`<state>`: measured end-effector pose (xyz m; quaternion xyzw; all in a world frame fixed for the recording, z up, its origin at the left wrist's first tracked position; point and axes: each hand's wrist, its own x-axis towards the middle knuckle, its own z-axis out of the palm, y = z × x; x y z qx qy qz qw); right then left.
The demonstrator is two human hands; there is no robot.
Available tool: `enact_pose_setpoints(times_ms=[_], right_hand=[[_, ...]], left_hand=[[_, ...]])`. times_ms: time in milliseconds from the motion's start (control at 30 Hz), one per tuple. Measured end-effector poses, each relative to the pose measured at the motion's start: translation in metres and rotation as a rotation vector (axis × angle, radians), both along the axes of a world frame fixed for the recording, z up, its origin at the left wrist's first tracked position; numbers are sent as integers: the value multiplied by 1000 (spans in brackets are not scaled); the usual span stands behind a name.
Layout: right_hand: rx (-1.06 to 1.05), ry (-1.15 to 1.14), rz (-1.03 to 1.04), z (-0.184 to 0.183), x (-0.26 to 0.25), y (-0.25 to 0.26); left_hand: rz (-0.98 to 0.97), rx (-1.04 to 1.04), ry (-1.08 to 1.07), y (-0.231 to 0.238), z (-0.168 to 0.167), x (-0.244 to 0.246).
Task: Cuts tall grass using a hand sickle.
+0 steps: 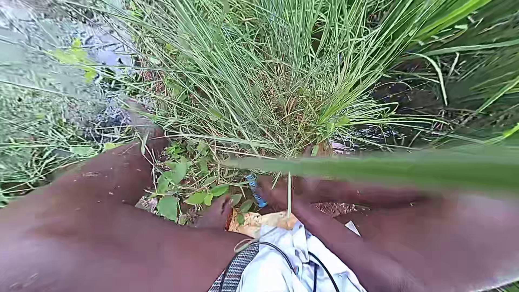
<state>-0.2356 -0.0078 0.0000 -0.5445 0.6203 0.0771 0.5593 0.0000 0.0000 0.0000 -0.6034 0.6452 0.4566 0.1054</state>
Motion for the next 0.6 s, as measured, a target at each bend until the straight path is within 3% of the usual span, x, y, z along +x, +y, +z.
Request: enact_pose_setpoints(times_ms=[133,333,500,600], right_hand=[[14,71,-19,-22,15,-5],[-15,11,-167,-45,22,6],[84,-77,-463,15,5,-6],[-17,-152,-607,39,-9,-14]], left_hand=[[106,-139,222,-3,-12,-10],[34,-177,167,-21,-39,-10],[-7,-222,127,-51,-28,-20],[176,-252,201,-75,-31,-17]])
